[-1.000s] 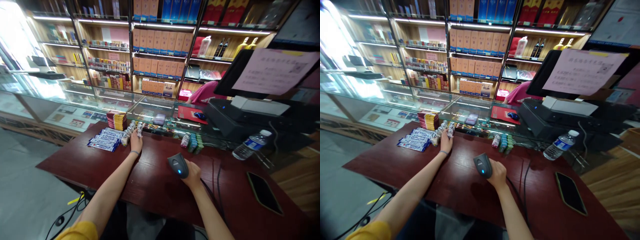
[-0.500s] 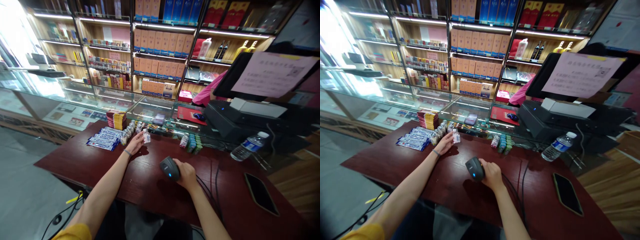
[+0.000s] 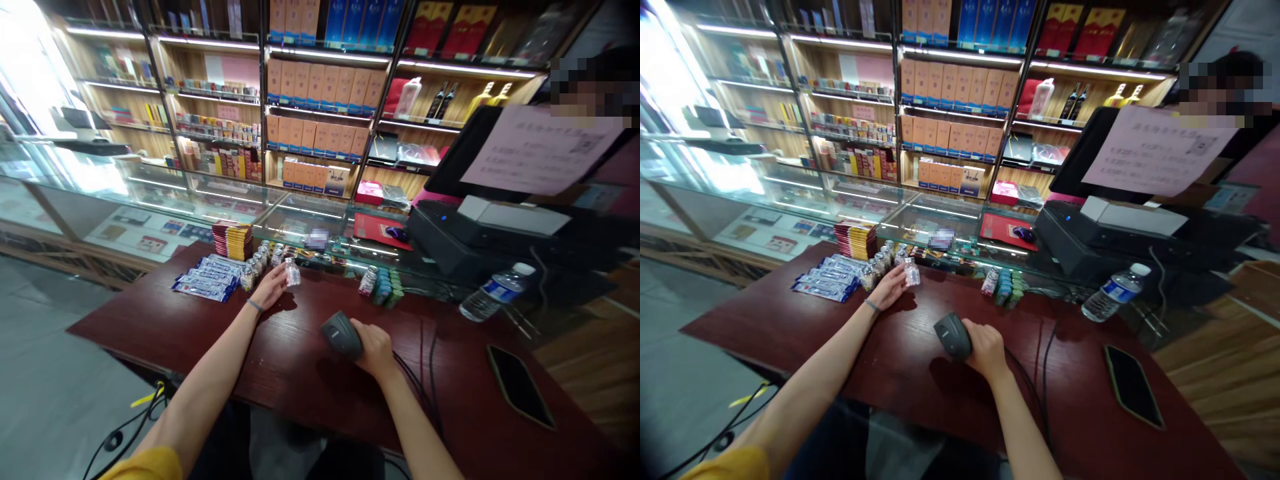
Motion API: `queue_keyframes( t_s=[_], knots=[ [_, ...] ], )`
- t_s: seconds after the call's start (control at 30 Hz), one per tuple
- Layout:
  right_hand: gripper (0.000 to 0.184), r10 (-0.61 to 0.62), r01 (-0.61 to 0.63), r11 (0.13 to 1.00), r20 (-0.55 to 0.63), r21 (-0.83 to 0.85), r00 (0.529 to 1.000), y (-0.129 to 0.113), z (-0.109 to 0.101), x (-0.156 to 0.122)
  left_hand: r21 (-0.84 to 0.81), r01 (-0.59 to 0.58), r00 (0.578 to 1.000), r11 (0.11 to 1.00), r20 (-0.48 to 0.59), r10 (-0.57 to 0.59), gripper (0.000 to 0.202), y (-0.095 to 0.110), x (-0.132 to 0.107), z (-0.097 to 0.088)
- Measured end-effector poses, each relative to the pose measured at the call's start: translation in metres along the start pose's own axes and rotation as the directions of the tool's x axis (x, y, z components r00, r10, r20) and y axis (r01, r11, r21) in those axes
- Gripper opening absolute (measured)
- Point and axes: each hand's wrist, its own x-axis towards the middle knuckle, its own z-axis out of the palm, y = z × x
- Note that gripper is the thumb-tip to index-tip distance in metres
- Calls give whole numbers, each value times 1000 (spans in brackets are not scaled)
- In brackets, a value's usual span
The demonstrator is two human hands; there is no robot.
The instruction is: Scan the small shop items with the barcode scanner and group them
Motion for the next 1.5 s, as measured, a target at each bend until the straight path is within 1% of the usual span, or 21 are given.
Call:
queue_keyframes(
  t_s=[0.07,0.13,0.27,0.37,0.53,0.63,0.7,0.8,0.87,0.93,1.1,1.3,1.5],
  knots=[
    [32,19,-19,1000,-40,-15,999,4,0,-2,37,-18,1000,999,-14,18,56,-4,1,6],
    [28,47,-48,999,-85,-21,995,10,0,-5,120,-42,999,992,-6,43,60,-10,3,18],
    [29,104,-111,993,-178,-27,978,19,-3,-9,337,-128,992,933,63,114,54,-30,11,50],
    [29,152,-165,986,-229,-39,961,23,-7,-12,481,-199,980,854,84,181,50,-50,17,80],
    [31,244,-267,961,-239,-67,940,31,-14,-18,663,-283,958,693,165,234,41,-90,22,128],
    [32,280,-316,945,-284,-87,917,37,-17,-23,730,-343,936,590,218,275,37,-117,24,148],
    [32,296,-340,936,-319,-90,900,41,-19,-26,754,-364,926,547,232,297,36,-133,27,158],
    [31,333,-385,919,-356,-85,873,45,-21,-29,773,-381,917,507,248,312,35,-152,34,167],
    [30,362,-419,904,-371,-82,855,46,-22,-29,782,-386,914,490,252,317,37,-159,38,172],
    [28,377,-434,898,-377,-76,846,46,-23,-29,786,-377,917,490,245,314,41,-163,42,176],
    [28,372,-430,900,-393,-67,841,46,-26,-27,772,-350,932,530,229,282,44,-166,47,181],
    [29,372,-431,900,-397,-67,839,47,-25,-27,778,-344,934,526,227,275,47,-167,47,180],
    [33,367,-420,904,-362,-77,857,47,-23,-29,729,-370,925,577,233,300,53,-169,45,178]
  ],
)
